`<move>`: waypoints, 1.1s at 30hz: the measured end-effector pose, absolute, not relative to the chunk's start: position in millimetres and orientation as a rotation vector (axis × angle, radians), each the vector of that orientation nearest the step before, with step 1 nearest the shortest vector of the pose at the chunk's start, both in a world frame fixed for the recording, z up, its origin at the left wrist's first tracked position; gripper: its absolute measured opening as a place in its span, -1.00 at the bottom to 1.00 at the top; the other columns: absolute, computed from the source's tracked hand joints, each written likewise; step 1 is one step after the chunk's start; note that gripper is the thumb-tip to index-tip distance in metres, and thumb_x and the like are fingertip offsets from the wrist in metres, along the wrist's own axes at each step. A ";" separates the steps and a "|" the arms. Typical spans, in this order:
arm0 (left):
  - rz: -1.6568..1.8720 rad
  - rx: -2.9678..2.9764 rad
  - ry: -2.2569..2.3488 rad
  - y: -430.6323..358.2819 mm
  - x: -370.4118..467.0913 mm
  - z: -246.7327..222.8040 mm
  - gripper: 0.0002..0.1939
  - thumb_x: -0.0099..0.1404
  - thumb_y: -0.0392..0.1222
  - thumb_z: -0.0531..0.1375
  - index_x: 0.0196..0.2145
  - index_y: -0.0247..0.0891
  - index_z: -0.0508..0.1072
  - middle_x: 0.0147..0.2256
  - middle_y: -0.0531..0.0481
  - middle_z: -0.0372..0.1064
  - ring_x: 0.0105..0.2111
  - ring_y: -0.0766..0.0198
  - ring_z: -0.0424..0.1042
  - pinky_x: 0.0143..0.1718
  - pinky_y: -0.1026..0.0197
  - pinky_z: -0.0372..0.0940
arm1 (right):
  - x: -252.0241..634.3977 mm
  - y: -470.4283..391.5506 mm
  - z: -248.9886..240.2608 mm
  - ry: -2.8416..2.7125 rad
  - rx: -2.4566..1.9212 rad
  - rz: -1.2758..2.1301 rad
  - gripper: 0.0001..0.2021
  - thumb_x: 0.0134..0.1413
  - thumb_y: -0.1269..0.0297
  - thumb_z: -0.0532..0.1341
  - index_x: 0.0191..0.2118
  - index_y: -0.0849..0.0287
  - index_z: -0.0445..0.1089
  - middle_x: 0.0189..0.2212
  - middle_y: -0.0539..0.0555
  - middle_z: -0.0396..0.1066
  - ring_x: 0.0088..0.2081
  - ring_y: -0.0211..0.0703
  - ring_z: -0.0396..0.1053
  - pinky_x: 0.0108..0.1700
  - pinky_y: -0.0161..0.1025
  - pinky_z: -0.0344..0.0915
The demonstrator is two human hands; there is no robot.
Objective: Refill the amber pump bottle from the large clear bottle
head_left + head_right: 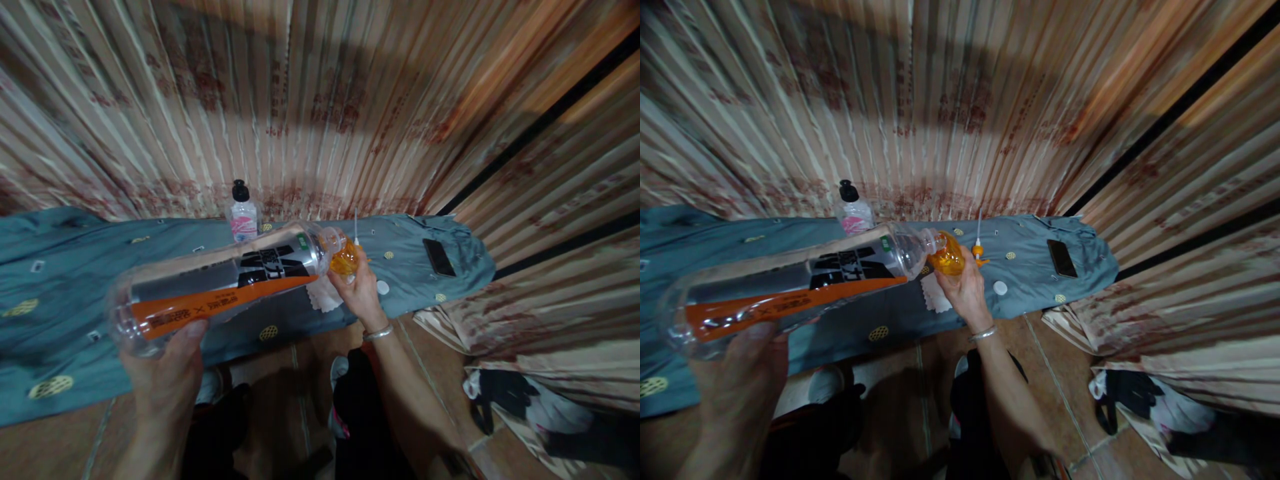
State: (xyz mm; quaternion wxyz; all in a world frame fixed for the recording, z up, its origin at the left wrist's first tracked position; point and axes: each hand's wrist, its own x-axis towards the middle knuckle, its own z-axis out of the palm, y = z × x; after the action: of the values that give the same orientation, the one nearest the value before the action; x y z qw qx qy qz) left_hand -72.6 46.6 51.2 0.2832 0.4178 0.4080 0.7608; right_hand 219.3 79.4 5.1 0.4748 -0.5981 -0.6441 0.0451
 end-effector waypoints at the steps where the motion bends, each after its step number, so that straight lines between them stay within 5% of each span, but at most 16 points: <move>1: 2.030 1.083 1.066 46.5 -72.3 51.8 -0.30 -0.20 0.04 0.63 -0.07 0.03 0.56 -0.18 0.09 0.51 -0.17 0.07 0.56 0.16 -0.19 0.44 | 219.3 79.4 5.1 -1.576 -1.464 0.112 -0.33 0.23 -0.10 0.33 0.29 0.17 0.25 0.12 0.31 0.55 0.13 0.23 0.56 0.15 0.16 0.52; 14: 2.033 0.968 1.024 44.3 -70.5 58.4 -0.27 -0.32 -0.08 0.66 -0.13 0.03 0.58 -0.21 0.14 0.49 -0.24 0.17 0.50 0.10 -0.07 0.48 | 218.9 79.7 4.4 -1.579 -1.449 0.076 -0.33 0.25 -0.10 0.32 0.31 0.18 0.24 0.11 0.31 0.55 0.11 0.21 0.57 0.14 0.13 0.54; 33: 1.992 1.005 1.037 41.5 -73.7 55.4 -0.29 -0.23 -0.10 0.62 -0.07 0.06 0.55 -0.13 0.12 0.50 -0.11 0.05 0.54 0.22 -0.22 0.38 | 218.8 79.7 5.5 -1.589 -1.464 0.067 -0.35 0.25 -0.09 0.31 0.29 0.18 0.24 0.11 0.30 0.56 0.11 0.20 0.57 0.15 0.12 0.53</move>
State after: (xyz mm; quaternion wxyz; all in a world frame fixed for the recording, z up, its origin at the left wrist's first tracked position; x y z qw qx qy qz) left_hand -73.7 41.5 55.4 0.3339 0.3851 0.3974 0.7631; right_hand 218.8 79.7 5.5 0.4708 -0.5975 -0.6485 0.0273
